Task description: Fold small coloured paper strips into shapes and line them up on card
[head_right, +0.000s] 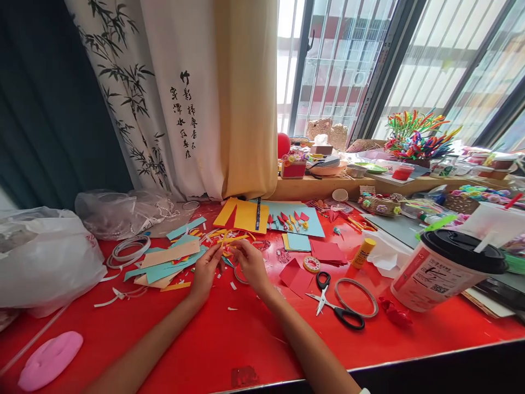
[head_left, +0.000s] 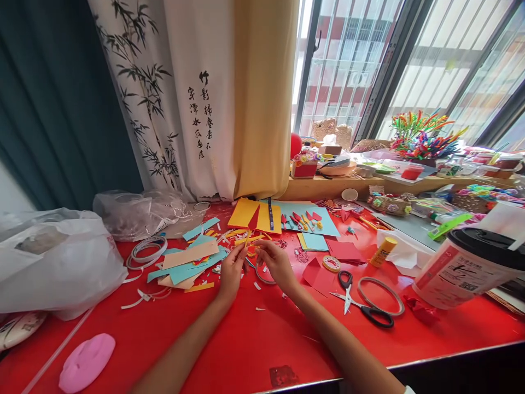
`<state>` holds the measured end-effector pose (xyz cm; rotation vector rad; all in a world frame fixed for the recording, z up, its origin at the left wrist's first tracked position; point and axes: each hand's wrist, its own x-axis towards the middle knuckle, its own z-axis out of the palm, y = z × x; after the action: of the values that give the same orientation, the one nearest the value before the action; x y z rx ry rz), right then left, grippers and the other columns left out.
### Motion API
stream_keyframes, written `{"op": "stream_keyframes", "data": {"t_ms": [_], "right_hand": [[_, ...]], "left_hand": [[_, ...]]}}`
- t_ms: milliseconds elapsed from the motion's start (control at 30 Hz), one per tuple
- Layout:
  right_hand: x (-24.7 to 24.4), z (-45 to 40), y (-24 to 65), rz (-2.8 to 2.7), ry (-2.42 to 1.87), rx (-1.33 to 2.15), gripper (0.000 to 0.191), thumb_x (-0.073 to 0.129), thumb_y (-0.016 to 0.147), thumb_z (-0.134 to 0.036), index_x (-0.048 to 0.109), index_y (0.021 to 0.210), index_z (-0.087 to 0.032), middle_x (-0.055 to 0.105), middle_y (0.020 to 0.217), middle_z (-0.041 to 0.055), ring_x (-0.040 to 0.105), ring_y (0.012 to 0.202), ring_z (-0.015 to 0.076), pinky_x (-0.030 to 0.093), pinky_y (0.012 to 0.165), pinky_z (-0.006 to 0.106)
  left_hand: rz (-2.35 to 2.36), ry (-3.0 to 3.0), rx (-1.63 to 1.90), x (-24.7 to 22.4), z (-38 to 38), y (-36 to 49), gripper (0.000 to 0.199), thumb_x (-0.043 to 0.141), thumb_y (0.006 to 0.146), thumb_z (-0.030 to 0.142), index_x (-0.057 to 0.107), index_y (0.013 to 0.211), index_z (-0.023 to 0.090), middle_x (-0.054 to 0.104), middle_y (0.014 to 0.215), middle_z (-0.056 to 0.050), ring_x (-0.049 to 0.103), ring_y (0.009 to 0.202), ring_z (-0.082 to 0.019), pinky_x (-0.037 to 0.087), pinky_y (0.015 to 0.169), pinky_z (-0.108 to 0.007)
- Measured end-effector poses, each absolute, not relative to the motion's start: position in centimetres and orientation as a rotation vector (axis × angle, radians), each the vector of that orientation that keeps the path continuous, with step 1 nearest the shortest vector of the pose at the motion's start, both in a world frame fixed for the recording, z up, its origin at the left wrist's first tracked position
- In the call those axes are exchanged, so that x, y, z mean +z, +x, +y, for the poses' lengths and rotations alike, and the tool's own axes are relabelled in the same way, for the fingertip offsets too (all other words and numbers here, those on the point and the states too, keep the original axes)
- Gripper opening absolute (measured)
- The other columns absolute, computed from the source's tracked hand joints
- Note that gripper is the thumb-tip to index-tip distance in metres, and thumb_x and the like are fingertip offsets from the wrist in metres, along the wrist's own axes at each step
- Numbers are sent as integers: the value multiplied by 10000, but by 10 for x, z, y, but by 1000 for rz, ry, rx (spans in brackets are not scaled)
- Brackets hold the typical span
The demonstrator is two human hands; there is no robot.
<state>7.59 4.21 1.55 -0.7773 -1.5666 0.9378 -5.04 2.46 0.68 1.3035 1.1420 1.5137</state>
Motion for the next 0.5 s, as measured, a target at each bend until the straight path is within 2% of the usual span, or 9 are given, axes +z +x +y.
{"op": "stream_keyframes", "data": {"t_ms": [233,333,500], "right_hand": [[19,42,79,-1646,-786,930,109,510,801,-281,581,824,-202,552,711,2,505,563,107,424,546,231],[22,41,78,-1549,-748,1071,132,556,771,-320,573,838,-208,556,730,4,497,571,107,425,513,223],[25,38,76,-1274,-640,1422,240,593,743,-352,527,927,-212,577,876,26,507,568,81,421,451,182]], "left_hand": [[1158,1314,1510,3,26,-52,463,500,758,517,587,1023,148,486,513,39,442,467,-94,337,473,-209],[1128,1297,1506,4,26,-51,437,508,758,502,572,1014,154,492,537,40,447,469,-93,344,472,-207],[1073,1298,1496,5,28,-52,370,520,767,458,559,982,159,509,570,36,455,468,-86,347,460,-198]]}}
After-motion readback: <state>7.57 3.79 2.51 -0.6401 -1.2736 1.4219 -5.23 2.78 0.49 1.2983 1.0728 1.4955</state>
